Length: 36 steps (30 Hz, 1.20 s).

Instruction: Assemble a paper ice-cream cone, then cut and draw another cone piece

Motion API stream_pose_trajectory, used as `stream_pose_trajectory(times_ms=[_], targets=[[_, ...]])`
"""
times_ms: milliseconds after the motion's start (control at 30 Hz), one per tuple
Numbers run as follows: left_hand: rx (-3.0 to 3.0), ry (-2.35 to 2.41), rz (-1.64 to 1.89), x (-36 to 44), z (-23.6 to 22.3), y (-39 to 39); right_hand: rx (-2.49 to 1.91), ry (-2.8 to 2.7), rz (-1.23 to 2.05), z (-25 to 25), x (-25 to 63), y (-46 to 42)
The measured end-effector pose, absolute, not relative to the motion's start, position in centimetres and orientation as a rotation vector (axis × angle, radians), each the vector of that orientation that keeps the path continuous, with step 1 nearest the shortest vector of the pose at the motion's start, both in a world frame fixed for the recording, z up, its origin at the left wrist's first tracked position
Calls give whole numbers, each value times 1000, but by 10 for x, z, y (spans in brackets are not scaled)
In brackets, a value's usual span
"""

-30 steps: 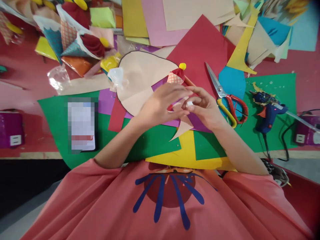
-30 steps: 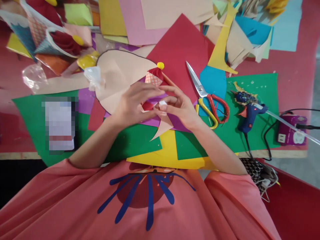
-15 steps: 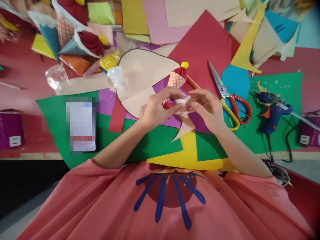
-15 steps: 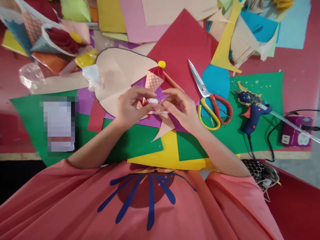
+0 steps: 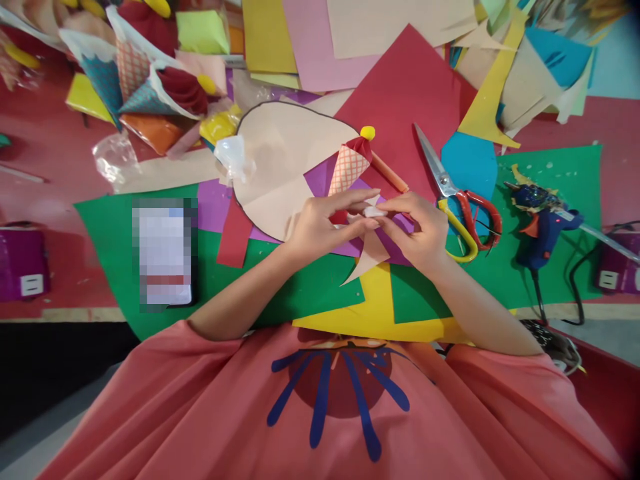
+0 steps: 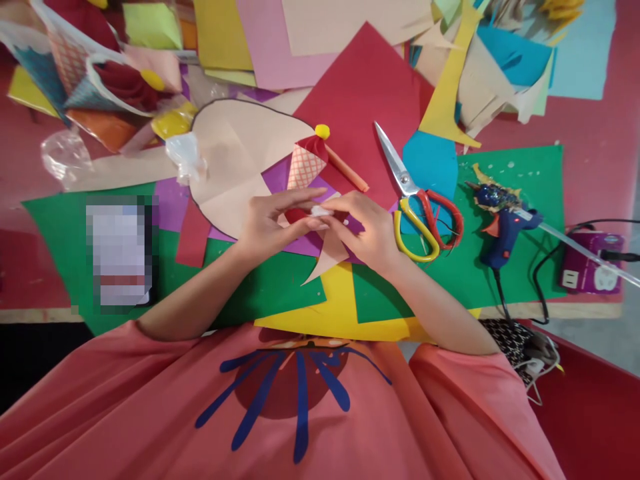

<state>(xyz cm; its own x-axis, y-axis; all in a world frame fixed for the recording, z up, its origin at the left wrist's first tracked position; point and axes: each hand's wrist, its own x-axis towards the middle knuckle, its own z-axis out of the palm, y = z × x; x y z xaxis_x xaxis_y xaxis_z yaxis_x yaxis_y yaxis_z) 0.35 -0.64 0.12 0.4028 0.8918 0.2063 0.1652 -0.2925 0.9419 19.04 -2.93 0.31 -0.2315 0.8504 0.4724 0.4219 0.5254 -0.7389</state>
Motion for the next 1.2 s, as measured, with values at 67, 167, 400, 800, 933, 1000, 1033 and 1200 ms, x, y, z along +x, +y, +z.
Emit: stream_pose_trajectory(times_ms=[67, 167, 400, 800, 933, 1000, 1033, 1200], targets=[[1734, 923, 994, 3, 0, -6, -1077, -1804, 635, 3, 190, -30], [1769, 924, 1004, 3, 0, -5, -1147, -1746, 729, 2, 190, -30], [1838, 949, 1071, 1, -3, -6, -1104, -1826, 673, 5, 191, -27], [1906, 980, 1045, -2, -3, -3, -1068, -1807, 786, 1, 195, -29], [2028, 913, 1063, -4, -2, -1, -1053, -1870, 639, 1, 194, -27], [2050, 888, 1065, -6, 0, -1, -1068, -1851, 647, 3, 193, -28], [2054, 875, 1065, -7, 1, -1, -1072, -1840, 663, 4, 192, -28], [2144, 814, 1101, -6, -1, 0, -1071, -1807, 711, 5, 192, -31]])
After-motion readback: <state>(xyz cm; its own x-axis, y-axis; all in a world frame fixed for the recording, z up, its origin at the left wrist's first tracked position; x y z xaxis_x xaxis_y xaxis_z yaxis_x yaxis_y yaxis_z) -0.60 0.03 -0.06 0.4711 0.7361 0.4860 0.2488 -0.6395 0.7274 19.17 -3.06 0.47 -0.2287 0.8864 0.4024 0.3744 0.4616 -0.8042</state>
